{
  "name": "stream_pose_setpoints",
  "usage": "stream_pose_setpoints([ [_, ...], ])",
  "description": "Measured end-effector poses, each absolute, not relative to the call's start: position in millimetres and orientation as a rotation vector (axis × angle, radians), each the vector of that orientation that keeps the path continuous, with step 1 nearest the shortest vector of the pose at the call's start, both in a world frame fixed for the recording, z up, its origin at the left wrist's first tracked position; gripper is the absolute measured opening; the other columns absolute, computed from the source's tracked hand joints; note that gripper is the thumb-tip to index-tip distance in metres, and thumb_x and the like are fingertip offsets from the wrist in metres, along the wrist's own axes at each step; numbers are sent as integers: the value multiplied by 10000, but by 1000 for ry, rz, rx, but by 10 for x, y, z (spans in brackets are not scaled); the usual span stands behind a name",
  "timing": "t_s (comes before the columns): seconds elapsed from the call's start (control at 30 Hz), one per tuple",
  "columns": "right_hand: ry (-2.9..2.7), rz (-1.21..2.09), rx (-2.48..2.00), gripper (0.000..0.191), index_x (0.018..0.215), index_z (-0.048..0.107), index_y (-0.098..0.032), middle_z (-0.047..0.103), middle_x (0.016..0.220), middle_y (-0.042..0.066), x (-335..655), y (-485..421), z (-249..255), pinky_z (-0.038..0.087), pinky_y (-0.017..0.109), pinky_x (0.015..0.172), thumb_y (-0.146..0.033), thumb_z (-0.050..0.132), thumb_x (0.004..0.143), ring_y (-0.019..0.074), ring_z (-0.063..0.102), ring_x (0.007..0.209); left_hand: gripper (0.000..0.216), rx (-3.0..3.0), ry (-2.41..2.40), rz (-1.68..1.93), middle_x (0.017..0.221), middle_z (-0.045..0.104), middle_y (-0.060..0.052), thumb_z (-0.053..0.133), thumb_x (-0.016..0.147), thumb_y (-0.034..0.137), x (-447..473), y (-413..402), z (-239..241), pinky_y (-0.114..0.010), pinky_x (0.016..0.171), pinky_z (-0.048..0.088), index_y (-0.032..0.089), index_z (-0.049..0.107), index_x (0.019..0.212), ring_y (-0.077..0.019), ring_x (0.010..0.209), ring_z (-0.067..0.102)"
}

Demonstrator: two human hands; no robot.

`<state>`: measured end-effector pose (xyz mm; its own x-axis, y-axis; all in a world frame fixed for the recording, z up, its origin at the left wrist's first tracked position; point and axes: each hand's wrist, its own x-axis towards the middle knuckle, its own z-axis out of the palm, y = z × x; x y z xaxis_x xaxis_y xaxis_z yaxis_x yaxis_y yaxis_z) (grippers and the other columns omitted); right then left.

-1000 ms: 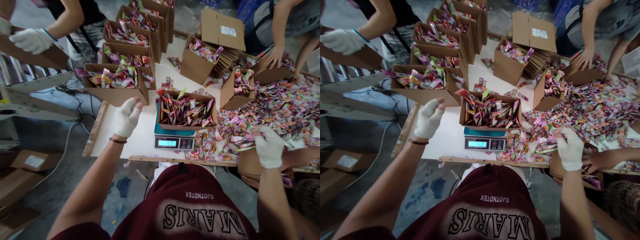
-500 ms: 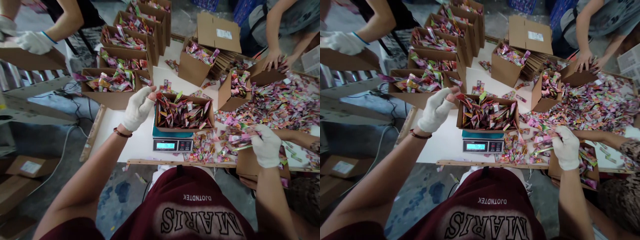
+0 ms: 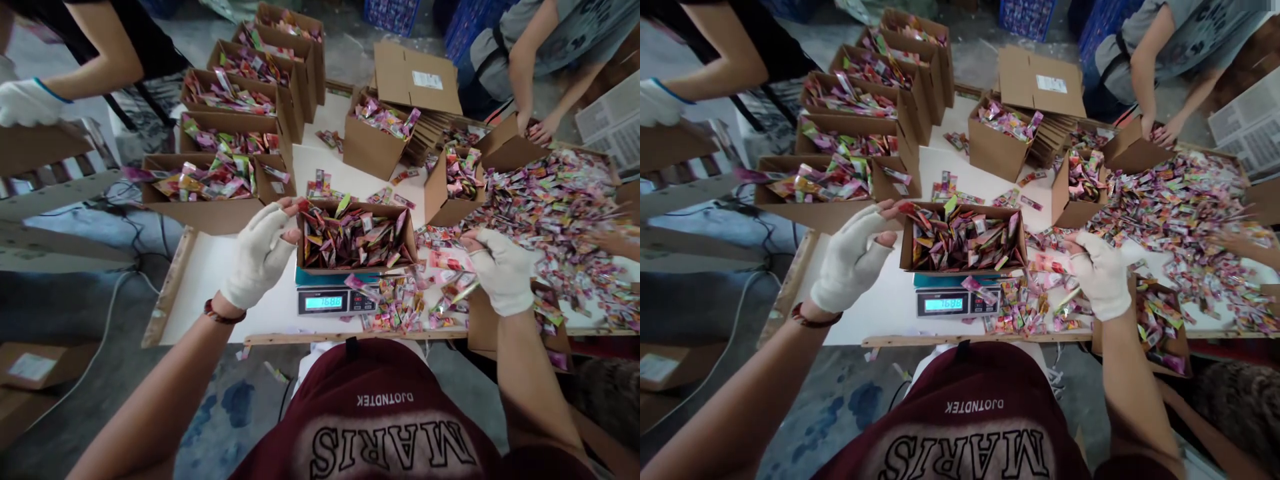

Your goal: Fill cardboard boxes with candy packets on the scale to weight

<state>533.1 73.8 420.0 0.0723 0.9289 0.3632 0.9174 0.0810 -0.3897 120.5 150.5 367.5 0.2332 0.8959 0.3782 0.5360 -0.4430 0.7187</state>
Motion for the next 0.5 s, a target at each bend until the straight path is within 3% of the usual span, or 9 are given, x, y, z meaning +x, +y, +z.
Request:
stream_pose_setpoints([
  [0.23,-1830,-1,-2118,298,947,776,-206,790,938,82,5893,349,3872,533,359,782,-407,556,951,252,715,863,397,2103,1370,1156,1467,617,-185,549,1040,390,1094,1411,3688,-469,1193,459,111,661,1298,-252,1378,584],
  [0.4,-1668,16,-1939,311,959,785,-202,755,845,66,5512,441,4265,519,343,720,-466,621,953,227,691,778,382,2154,1335,1186,1474,619,-142,542,1040,377,1245,1490,3868,-438,1183,471,156,662,1327,-240,1378,586],
  [0.5,-1596,74,-1667,321,1008,772,-205,721,855,55,5123,698,4493,506,337,681,-482,613,977,196,663,726,315,2160,1246,1227,1334,704,-109,563,1016,368,1391,1419,3956,-419,1113,526,189,701,1236,-239,1258,662],
])
